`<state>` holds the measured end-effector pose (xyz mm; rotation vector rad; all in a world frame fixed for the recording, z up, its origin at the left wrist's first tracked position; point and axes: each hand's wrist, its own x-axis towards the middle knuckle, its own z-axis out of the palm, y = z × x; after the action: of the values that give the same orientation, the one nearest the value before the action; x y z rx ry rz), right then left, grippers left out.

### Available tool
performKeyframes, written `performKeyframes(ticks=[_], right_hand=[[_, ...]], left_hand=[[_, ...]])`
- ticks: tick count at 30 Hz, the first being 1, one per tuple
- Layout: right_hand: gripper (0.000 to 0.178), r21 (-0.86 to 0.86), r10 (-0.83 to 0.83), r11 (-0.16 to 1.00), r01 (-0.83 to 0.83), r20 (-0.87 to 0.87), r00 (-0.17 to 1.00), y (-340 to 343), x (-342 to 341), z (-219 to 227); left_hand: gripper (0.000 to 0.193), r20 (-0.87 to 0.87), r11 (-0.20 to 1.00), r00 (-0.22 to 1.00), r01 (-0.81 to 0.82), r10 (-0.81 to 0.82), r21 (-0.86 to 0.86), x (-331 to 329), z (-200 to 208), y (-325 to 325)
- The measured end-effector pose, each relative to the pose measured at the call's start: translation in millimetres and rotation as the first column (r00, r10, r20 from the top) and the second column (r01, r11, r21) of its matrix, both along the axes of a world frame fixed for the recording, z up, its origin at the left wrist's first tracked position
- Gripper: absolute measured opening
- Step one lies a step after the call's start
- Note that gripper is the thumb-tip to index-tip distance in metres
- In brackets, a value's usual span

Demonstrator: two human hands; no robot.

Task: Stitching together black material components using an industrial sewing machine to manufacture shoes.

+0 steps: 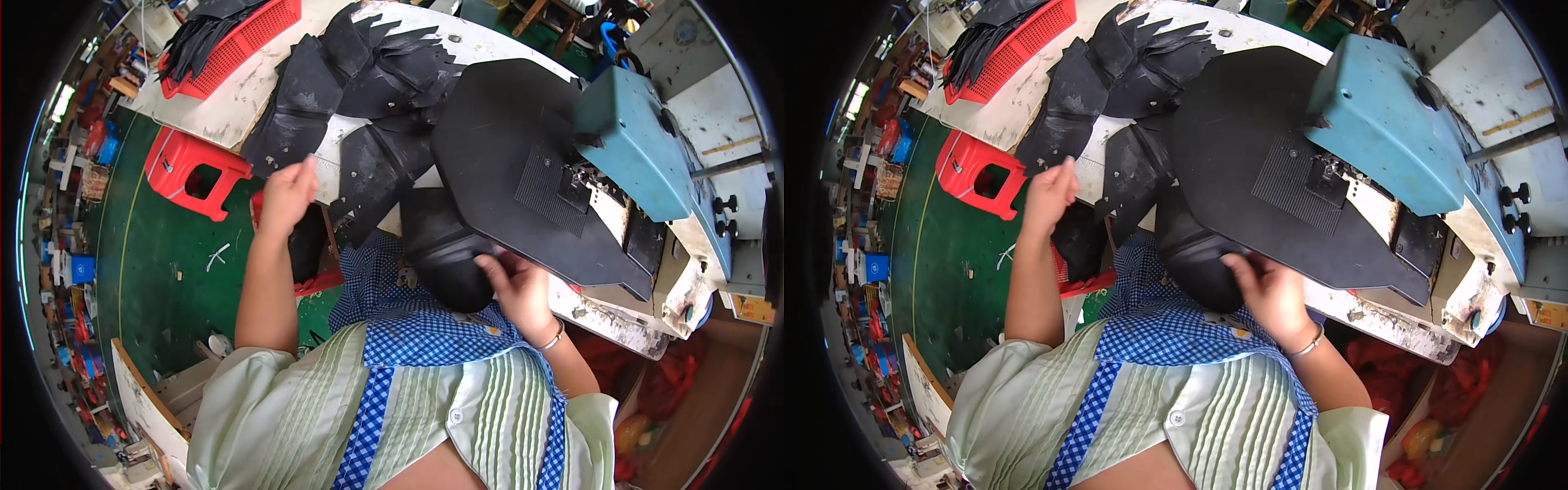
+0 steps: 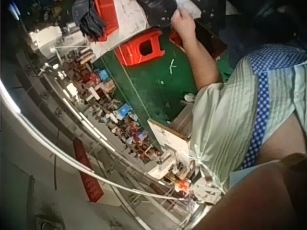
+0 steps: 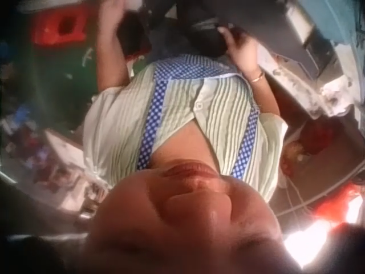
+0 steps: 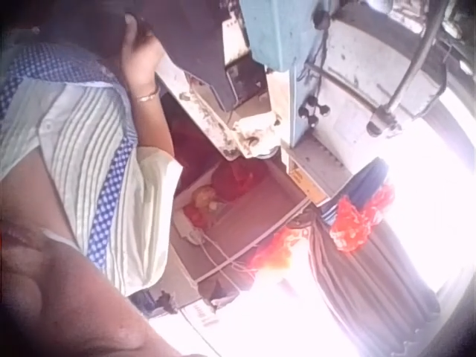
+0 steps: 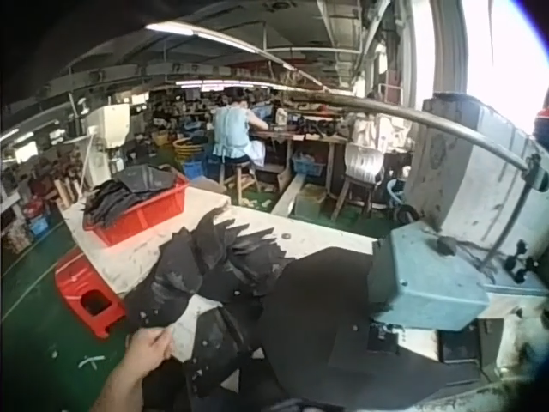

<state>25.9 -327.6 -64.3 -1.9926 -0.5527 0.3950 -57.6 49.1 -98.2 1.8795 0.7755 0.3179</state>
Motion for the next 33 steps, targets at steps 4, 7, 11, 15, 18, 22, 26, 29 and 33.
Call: performKeyframes(ticks=[4, 7, 11, 15, 18, 22, 26, 29, 33], right_hand=[[0.010, -0.143, -0.320, 0.908, 0.393, 0.368, 0.873, -58, 26, -79], [0.006, -0.145, -0.316, 0.924, 0.353, 0.227, 0.921, -51, 22, -58], [0.009, -0.069, -0.181, 0.962, 0.263, 0.557, 0.811, -40, 28, -37], [0.018, -0.249, -0.065, 0.926, 0.283, 0.633, 0.772, -45, 10, -13], [0.017, -0.269, -0.022, 0.921, 0.283, 0.686, 0.727, -50, 7, -16], [0.023, -0.148, 0.148, 0.988, -0.042, 0.837, 0.526, -36, 1, 22], [0.032, 0.082, 0.013, 0.978, -0.191, 0.894, 0.448, -21, 1, 67], [0.068, 0.185, -0.109, 0.978, -0.092, 0.840, 0.531, -8, 12, 76], [0.026, -0.055, 0.179, 0.949, -0.311, 0.905, 0.385, 19, 19, 121]], left_hand=[[0.024, -0.034, 0.778, 0.988, 0.138, -0.148, 0.613, 23, -22, -13], [0.038, -0.129, 0.671, 0.987, 0.031, 0.097, 0.741, 62, -26, -22], [0.032, -0.339, 0.848, 0.933, 0.083, 0.118, 0.524, 84, -25, -19], [0.013, 0.448, 0.575, 0.888, -0.313, -0.106, 0.756, 66, 8, -30], [0.018, 0.529, 0.407, 0.807, -0.404, -0.263, 0.819, 47, 65, -30], [0.024, 0.754, 0.877, 0.468, 0.111, -0.460, 0.467, 5, 135, -37], [0.019, 0.601, 0.586, 0.210, 0.602, -0.771, 0.542, 20, 172, -32], [0.014, 0.523, 0.392, 0.116, 0.798, -0.844, 0.457, 51, 169, -58], [0.037, 0.304, 0.388, 0.252, 0.716, -0.919, 0.581, 83, 151, -114]])
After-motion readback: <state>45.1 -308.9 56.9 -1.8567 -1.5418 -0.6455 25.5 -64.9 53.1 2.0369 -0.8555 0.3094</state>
